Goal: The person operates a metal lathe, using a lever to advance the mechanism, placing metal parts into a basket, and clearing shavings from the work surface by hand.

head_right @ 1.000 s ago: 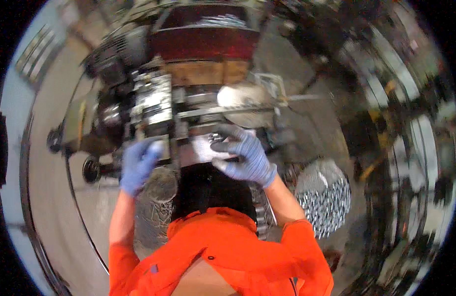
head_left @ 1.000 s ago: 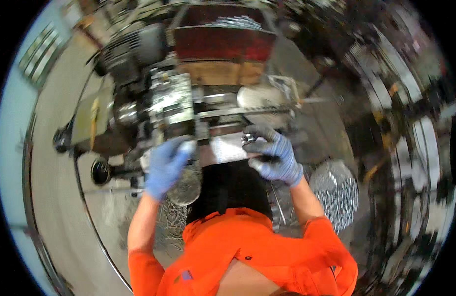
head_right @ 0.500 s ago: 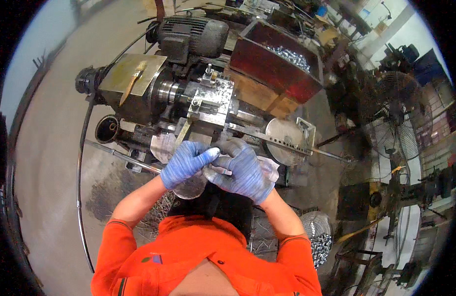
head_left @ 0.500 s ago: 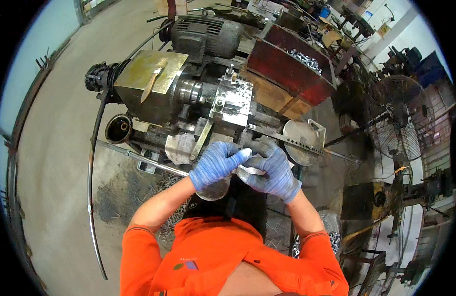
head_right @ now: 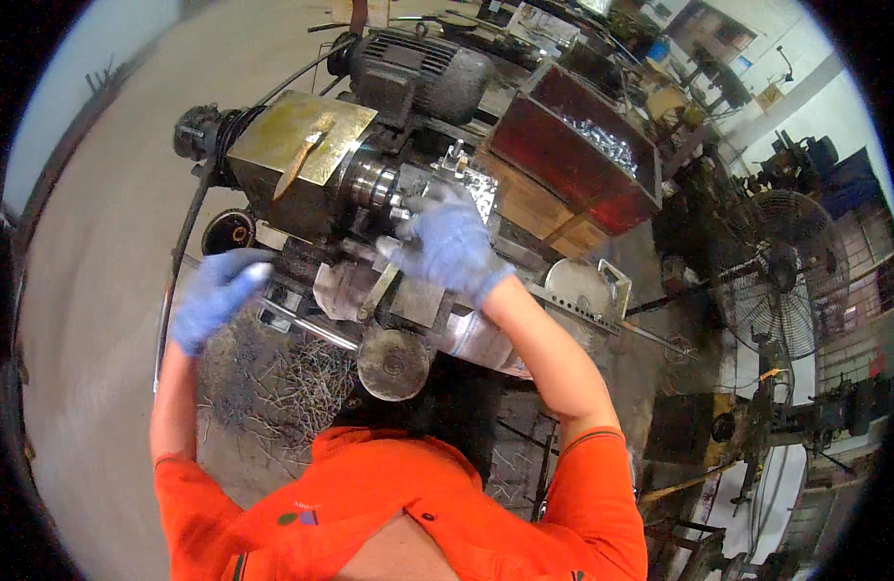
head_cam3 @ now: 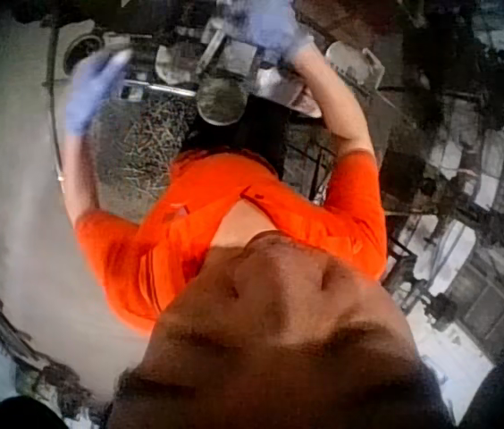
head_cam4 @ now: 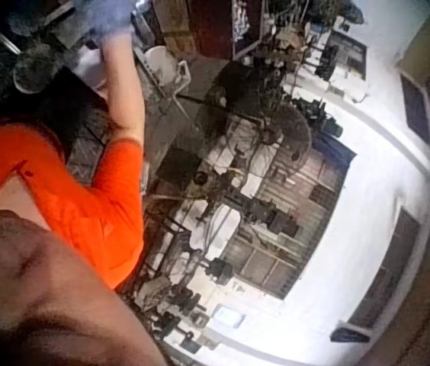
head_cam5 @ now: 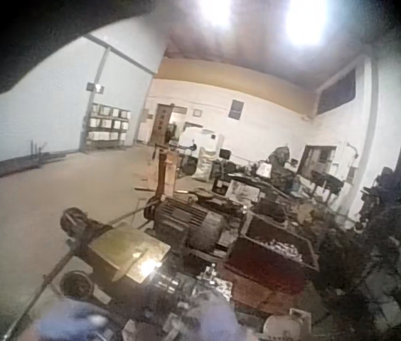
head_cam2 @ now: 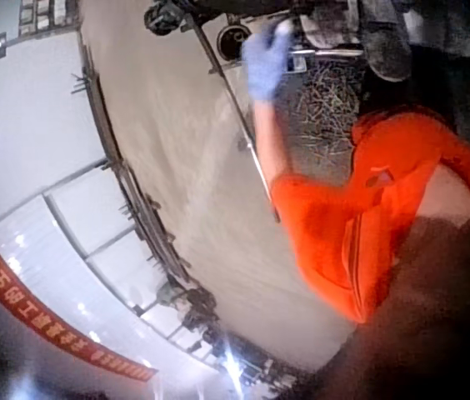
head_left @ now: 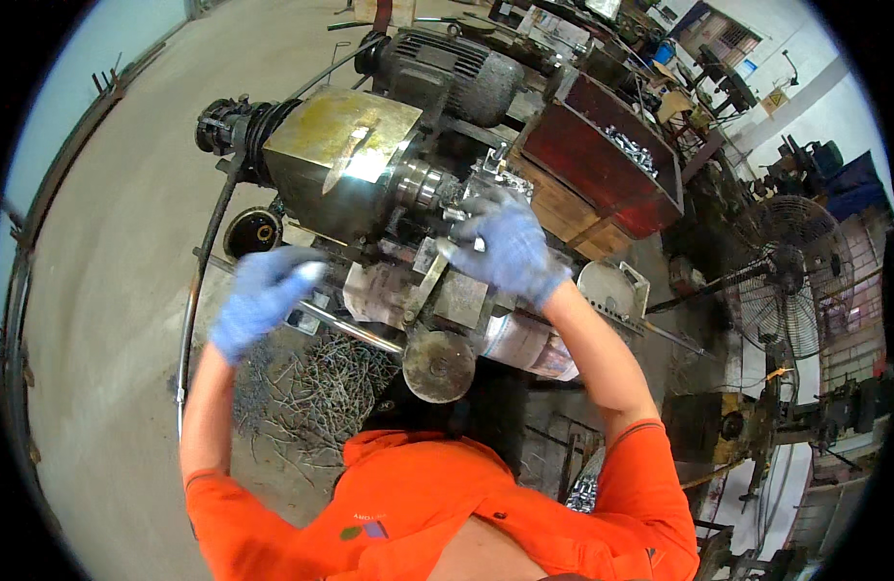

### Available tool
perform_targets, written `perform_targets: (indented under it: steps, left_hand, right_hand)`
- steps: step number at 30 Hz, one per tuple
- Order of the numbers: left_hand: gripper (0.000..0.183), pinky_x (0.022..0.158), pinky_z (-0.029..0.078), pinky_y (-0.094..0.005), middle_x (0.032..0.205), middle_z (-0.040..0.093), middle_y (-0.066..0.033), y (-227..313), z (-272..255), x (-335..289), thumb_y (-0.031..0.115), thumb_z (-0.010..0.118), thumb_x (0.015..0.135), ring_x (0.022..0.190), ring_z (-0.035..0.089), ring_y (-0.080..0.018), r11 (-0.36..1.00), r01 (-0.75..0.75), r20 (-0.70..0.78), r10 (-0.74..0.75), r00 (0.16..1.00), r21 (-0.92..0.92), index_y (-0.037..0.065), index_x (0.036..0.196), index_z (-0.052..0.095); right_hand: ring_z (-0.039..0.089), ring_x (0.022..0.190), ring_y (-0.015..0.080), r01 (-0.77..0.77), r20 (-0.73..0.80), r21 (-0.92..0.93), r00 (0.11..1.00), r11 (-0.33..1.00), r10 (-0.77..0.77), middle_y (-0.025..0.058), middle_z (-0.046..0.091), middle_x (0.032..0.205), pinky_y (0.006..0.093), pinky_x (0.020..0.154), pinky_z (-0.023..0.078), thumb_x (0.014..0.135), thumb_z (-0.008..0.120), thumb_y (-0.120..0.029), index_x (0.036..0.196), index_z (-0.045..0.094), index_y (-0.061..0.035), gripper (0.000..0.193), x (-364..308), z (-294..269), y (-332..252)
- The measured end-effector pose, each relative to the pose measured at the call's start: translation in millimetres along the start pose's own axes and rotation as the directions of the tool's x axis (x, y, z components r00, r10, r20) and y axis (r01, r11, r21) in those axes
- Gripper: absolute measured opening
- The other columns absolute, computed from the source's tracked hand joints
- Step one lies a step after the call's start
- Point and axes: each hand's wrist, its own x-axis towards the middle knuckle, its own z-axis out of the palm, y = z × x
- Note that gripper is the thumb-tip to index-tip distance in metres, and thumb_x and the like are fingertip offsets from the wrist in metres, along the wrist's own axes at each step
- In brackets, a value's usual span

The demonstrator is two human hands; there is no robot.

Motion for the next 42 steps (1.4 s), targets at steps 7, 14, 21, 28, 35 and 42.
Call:
perform_targets:
  steps: [7,14,21,28,35,42]
  left_hand:
    - [0.031,0.069,0.048,-0.0387,0.081,0.066,-0.0141,-94.3,-98.9,-110.9,0.035,0.056,0.086,0.076,0.064,-0.0298,0.603,0.444,-0.497,-0.089,0.863,0.663,0.010,0.103,0.064]
    - [0.043,0.069,0.047,-0.0453,0.080,0.064,-0.0205,-144.1,-69.6,-127.3,0.044,0.052,0.086,0.078,0.062,-0.0369,0.678,0.638,-0.437,-0.480,0.760,0.365,0.006,0.104,0.062]
    - [0.047,0.072,0.046,-0.0466,0.084,0.063,-0.0210,-142.9,-65.5,-121.3,0.047,0.055,0.083,0.081,0.060,-0.0385,0.548,0.604,-0.478,-0.371,0.796,0.579,0.007,0.106,0.061]
    - [0.043,0.071,0.045,-0.0468,0.078,0.062,-0.0193,-139.0,-65.0,-168.3,0.048,0.056,0.082,0.075,0.059,-0.0383,0.478,0.606,-0.492,-0.355,0.795,0.635,0.007,0.096,0.061]
    - [0.037,0.066,0.046,-0.0467,0.077,0.062,-0.0197,-140.9,-47.7,-198.9,0.042,0.059,0.081,0.073,0.060,-0.0376,0.456,0.713,-0.577,-0.421,0.700,0.532,0.006,0.088,0.060]
    - [0.023,0.062,0.046,-0.0423,0.074,0.061,-0.0142,-226.5,-132.9,-188.5,0.017,0.058,0.077,0.065,0.059,-0.0320,0.113,0.520,-0.503,-0.148,0.851,0.847,0.007,0.099,0.059]
  right_hand:
    - [0.053,0.102,0.0322,-0.118,0.343,-0.126,0.926,0.985,0.155,0.0132,0.065,0.089,0.0501,0.105,0.020,0.077,0.054,-0.055,0.084,0.072,-0.0134,0.046,53.6,53.7,30.6]
    - [0.057,0.094,0.0318,-0.184,0.285,-0.063,0.939,0.981,0.194,0.0135,0.065,0.083,0.0465,0.103,0.025,0.076,0.052,-0.056,0.082,0.073,-0.0135,0.047,53.9,62.4,41.0]
    - [0.057,0.096,0.0317,-0.217,0.372,-0.015,0.905,0.976,0.207,0.0147,0.065,0.086,0.0467,0.096,0.031,0.075,0.054,-0.055,0.083,0.072,-0.0132,0.047,58.3,59.0,36.0]
    - [0.061,0.080,0.0324,-0.193,0.339,-0.029,0.921,0.981,0.191,0.0157,0.065,0.080,0.0383,0.089,0.040,0.073,0.059,-0.054,0.078,0.072,-0.0116,0.044,62.8,68.1,40.4]
    - [0.058,0.095,0.0327,-0.085,0.461,-0.129,0.877,0.988,0.135,0.0168,0.065,0.090,0.0449,0.091,0.034,0.074,0.055,-0.056,0.093,0.068,-0.0066,0.055,74.8,40.7,23.8]
    - [0.057,0.087,0.0321,-0.113,0.347,0.004,0.932,0.994,0.104,0.0179,0.064,0.081,0.0390,0.094,0.036,0.073,0.060,-0.054,0.076,0.070,-0.0054,0.050,72.1,53.3,29.9]
